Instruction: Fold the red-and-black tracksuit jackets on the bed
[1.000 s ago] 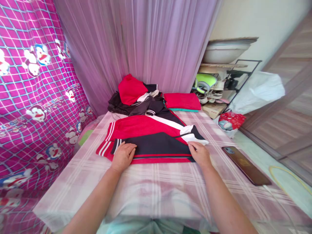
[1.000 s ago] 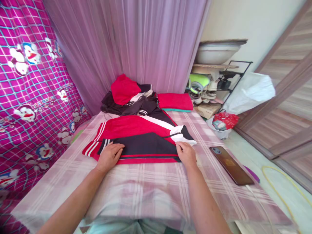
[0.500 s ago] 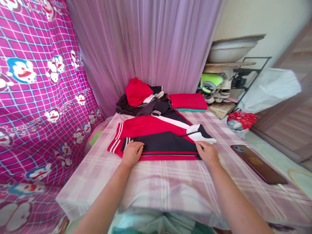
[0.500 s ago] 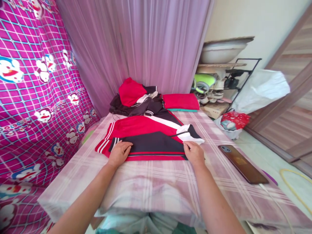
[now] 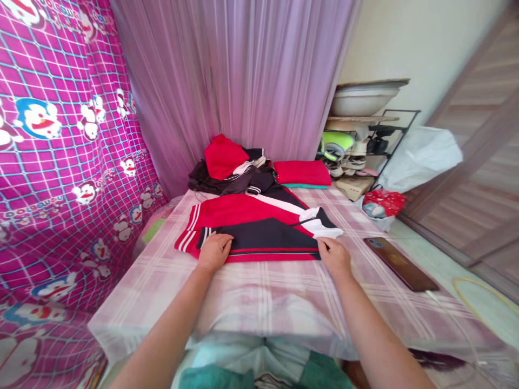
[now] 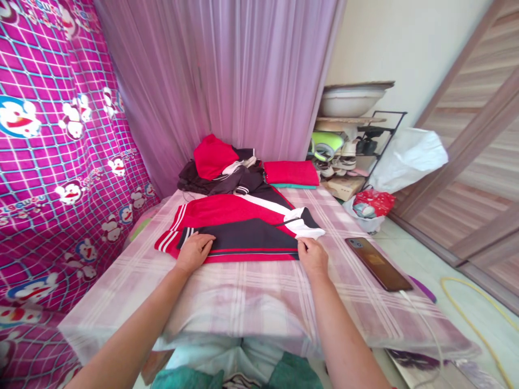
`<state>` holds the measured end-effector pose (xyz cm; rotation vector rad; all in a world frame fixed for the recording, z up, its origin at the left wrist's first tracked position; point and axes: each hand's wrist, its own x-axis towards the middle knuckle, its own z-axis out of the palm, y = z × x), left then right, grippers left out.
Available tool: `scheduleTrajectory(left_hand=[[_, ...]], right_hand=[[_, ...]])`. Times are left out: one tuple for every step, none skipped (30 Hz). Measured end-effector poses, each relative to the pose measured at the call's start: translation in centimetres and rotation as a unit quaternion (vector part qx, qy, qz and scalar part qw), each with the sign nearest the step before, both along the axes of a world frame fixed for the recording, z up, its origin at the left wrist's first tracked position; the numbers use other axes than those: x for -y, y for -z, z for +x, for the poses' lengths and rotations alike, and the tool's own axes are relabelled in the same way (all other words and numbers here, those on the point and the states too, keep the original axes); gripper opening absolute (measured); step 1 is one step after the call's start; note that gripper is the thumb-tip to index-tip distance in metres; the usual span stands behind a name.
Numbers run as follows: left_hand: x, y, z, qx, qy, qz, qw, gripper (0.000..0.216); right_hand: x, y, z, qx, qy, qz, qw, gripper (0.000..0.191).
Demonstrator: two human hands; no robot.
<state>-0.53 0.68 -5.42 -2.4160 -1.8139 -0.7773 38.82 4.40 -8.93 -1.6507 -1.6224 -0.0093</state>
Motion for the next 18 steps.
scheduleTrajectory(left_hand=[[-0.1, 0.1, -0.1, 0.001, -0.001, 0.003, 1.000, 0.033], [-0.2, 0.2, -0.1, 0.002, -0.001, 0.006, 1.000, 0.033], [-0.2, 0.3, -0.2, 0.002, -0.001, 0.009, 1.000, 0.033], [-0.3, 0.4, -0.2, 0.001, 0.000, 0.011, 1.000, 0.033], [-0.3, 0.4, -0.2, 0.001, 0.002, 0.012, 1.000, 0.033], [-0.3, 0.4, -0.2, 0.000, 0.003, 0.012, 1.000, 0.033], [-0.2, 0.4, -0.2, -0.001, 0.006, 0.012, 1.000, 0.032], [-0.2, 0.3, -0.2, -0.001, 0.009, 0.013, 1.000, 0.032], [-0.1, 0.3, -0.2, 0.001, 0.011, 0.016, 1.000, 0.031], [0.0, 0.2, -0.2, 0.003, 0.014, 0.023, 1.000, 0.031], [0.1, 0.2, -0.3, 0.006, 0.018, 0.031, 0.999, 0.030], [0.2, 0.1, -0.5, 0.008, 0.024, 0.040, 0.999, 0.030], [0.4, 0.1, -0.7, 0.006, 0.033, 0.048, 0.998, 0.031], [0.5, 0.0, -1.1, -0.001, 0.047, 0.052, 0.998, 0.033], [0.7, 0.0, -1.6, -0.013, 0.065, 0.052, 0.996, 0.035], [0.9, 0.0, -2.1, -0.030, 0.086, 0.047, 0.995, 0.038], [1.1, 0.0, -2.8, -0.051, 0.107, 0.039, 0.992, 0.041], [1.2, 0.0, -3.6, -0.073, 0.124, 0.030, 0.989, 0.045]], right_hand=[[0.1, 0.0, 0.1, -0.004, 0.007, -0.004, 1.000, 0.034], [0.2, 0.0, 0.2, -0.009, 0.013, -0.007, 1.000, 0.033], [0.2, 0.1, 0.2, -0.016, 0.020, -0.009, 1.000, 0.033], [0.2, 0.2, 0.4, -0.025, 0.024, -0.010, 0.999, 0.031], [0.2, 0.2, 0.5, -0.037, 0.024, -0.010, 0.999, 0.030], [0.2, 0.3, 0.7, -0.051, 0.018, -0.011, 0.998, 0.028], [0.2, 0.4, 0.9, -0.069, 0.005, -0.014, 0.998, 0.027], [0.2, 0.5, 1.2, -0.086, -0.017, -0.020, 0.996, 0.027], [0.2, 0.6, 1.5, -0.100, -0.047, -0.030, 0.993, 0.027], [0.3, 0.6, 2.0, -0.108, -0.080, -0.043, 0.990, 0.028], [0.4, 0.7, 2.4, -0.108, -0.113, -0.059, 0.986, 0.029], [0.5, 0.7, 3.0, -0.101, -0.141, -0.076, 0.982, 0.031], [0.7, 0.7, 3.5, -0.087, -0.165, -0.092, 0.978, 0.035], [0.8, 0.7, 4.0, -0.070, -0.181, -0.104, 0.975, 0.038], [0.9, 0.6, 4.5, -0.051, -0.193, -0.113, 0.973, 0.041], [0.9, 0.5, 4.9, -0.032, -0.201, -0.116, 0.972, 0.042], [0.9, 0.4, 5.2, -0.012, -0.206, -0.114, 0.972, 0.041], [0.9, 0.3, 5.4, 0.008, -0.212, -0.108, 0.971, 0.039]])
